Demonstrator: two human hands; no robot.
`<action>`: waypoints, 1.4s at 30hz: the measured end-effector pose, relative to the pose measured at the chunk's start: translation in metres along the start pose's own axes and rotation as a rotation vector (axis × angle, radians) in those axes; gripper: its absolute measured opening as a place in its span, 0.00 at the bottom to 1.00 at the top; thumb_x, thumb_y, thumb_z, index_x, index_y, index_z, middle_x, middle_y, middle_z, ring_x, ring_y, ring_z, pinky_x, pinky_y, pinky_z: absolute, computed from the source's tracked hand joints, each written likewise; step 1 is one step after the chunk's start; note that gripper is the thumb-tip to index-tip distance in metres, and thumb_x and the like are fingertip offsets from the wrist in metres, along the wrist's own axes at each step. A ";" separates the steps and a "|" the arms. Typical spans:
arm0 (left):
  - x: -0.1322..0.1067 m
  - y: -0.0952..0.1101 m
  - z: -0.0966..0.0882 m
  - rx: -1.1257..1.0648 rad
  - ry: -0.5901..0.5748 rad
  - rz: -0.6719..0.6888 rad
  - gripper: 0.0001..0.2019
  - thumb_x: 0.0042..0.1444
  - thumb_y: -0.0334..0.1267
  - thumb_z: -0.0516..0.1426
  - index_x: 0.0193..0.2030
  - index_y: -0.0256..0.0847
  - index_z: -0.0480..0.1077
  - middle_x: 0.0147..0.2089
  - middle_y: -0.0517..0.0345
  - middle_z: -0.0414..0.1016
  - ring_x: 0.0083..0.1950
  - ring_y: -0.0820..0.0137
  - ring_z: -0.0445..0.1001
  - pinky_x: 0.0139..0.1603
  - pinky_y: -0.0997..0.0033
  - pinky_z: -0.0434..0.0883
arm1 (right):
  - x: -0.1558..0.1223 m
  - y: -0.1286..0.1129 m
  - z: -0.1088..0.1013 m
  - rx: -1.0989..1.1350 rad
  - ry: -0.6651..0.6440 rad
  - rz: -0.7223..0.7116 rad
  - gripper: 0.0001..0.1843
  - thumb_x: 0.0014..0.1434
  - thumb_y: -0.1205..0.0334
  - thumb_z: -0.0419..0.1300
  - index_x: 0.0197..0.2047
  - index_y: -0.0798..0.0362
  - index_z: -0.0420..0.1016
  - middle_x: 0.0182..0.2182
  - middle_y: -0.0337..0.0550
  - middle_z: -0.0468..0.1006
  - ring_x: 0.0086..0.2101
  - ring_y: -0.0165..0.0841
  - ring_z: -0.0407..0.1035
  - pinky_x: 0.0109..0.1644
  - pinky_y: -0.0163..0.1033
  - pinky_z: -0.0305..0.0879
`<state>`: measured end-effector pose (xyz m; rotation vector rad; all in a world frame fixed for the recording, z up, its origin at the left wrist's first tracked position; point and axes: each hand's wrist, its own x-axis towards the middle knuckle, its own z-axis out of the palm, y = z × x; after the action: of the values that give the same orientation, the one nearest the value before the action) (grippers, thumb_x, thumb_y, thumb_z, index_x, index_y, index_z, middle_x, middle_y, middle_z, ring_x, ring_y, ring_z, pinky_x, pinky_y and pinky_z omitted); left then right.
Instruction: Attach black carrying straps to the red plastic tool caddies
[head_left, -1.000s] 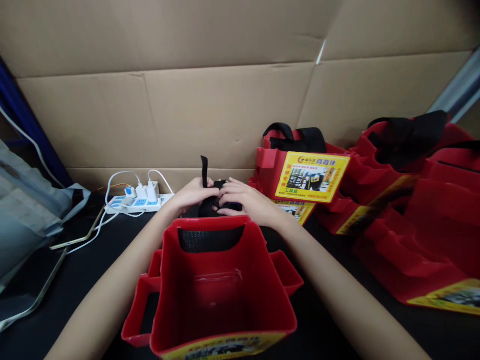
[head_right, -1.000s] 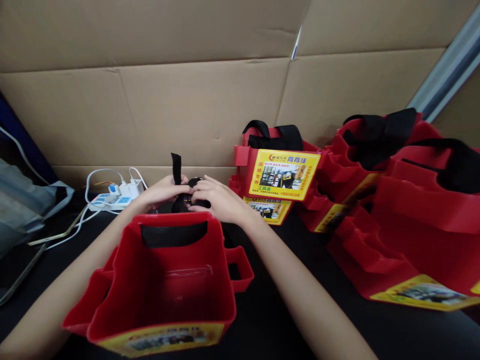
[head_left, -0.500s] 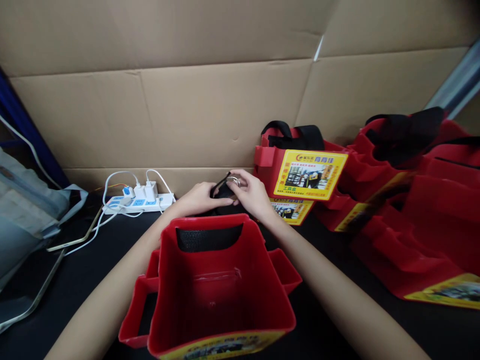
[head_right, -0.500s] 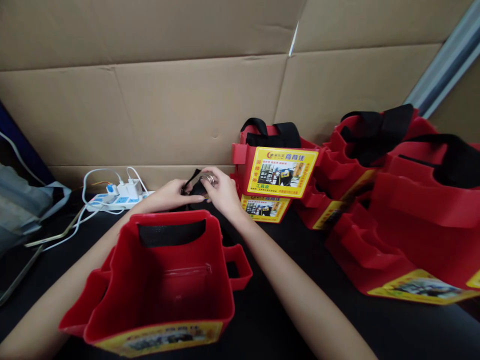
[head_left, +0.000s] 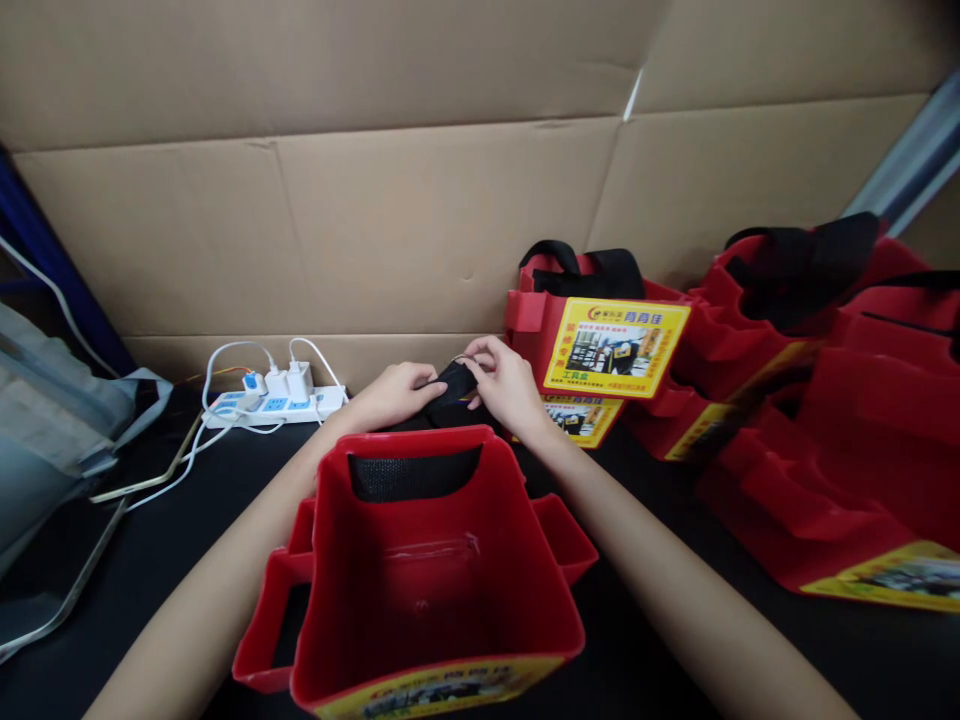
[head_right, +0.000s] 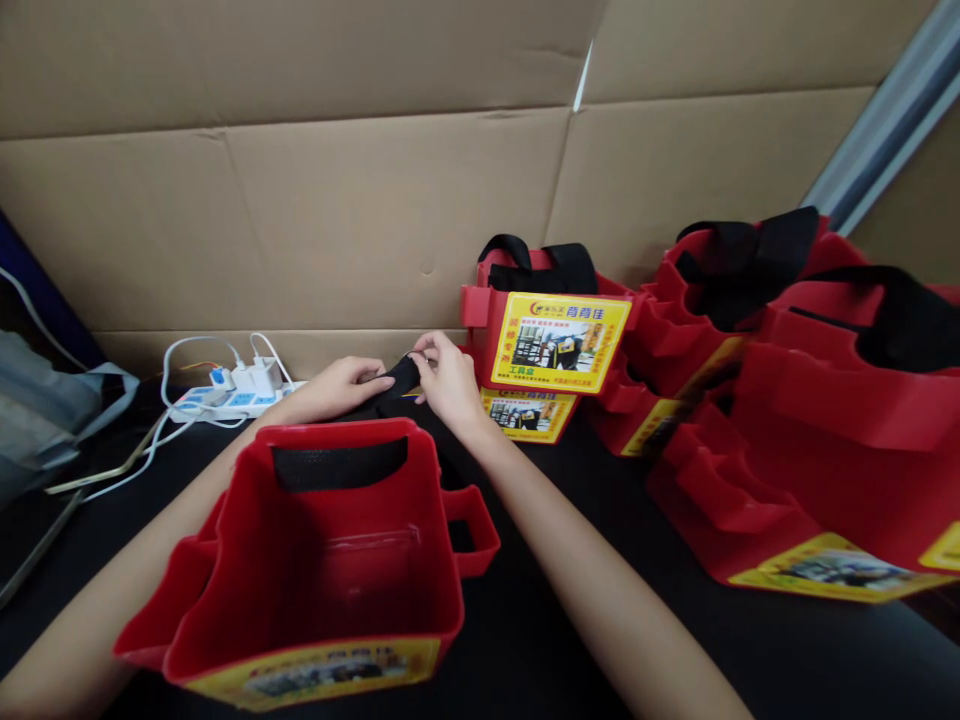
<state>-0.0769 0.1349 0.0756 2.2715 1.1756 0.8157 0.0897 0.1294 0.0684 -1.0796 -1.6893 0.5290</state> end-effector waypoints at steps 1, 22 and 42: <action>0.001 -0.003 0.000 -0.015 0.010 -0.011 0.11 0.51 0.40 0.52 0.22 0.37 0.63 0.22 0.63 0.64 0.26 0.75 0.60 0.29 0.75 0.55 | 0.000 -0.001 0.000 0.005 0.003 0.001 0.07 0.52 0.61 0.54 0.35 0.52 0.60 0.29 0.39 0.74 0.20 0.28 0.69 0.14 0.28 0.62; 0.003 0.005 0.004 -0.373 0.168 0.058 0.08 0.43 0.31 0.56 0.22 0.36 0.58 0.21 0.67 0.59 0.25 0.79 0.60 0.27 0.79 0.59 | 0.004 0.007 0.002 -0.407 0.011 -0.314 0.01 0.49 0.68 0.54 0.27 0.55 0.66 0.25 0.41 0.68 0.26 0.31 0.64 0.33 0.37 0.60; 0.006 -0.002 0.002 -0.176 0.174 0.066 0.16 0.56 0.43 0.45 0.30 0.35 0.69 0.29 0.58 0.70 0.30 0.75 0.66 0.31 0.77 0.62 | 0.007 -0.002 -0.002 0.771 -0.309 0.511 0.05 0.53 0.66 0.54 0.27 0.56 0.67 0.24 0.41 0.70 0.23 0.24 0.63 0.24 0.29 0.60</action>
<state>-0.0741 0.1411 0.0747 2.1389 1.0607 1.1160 0.0896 0.1339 0.0744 -0.8551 -1.2411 1.5902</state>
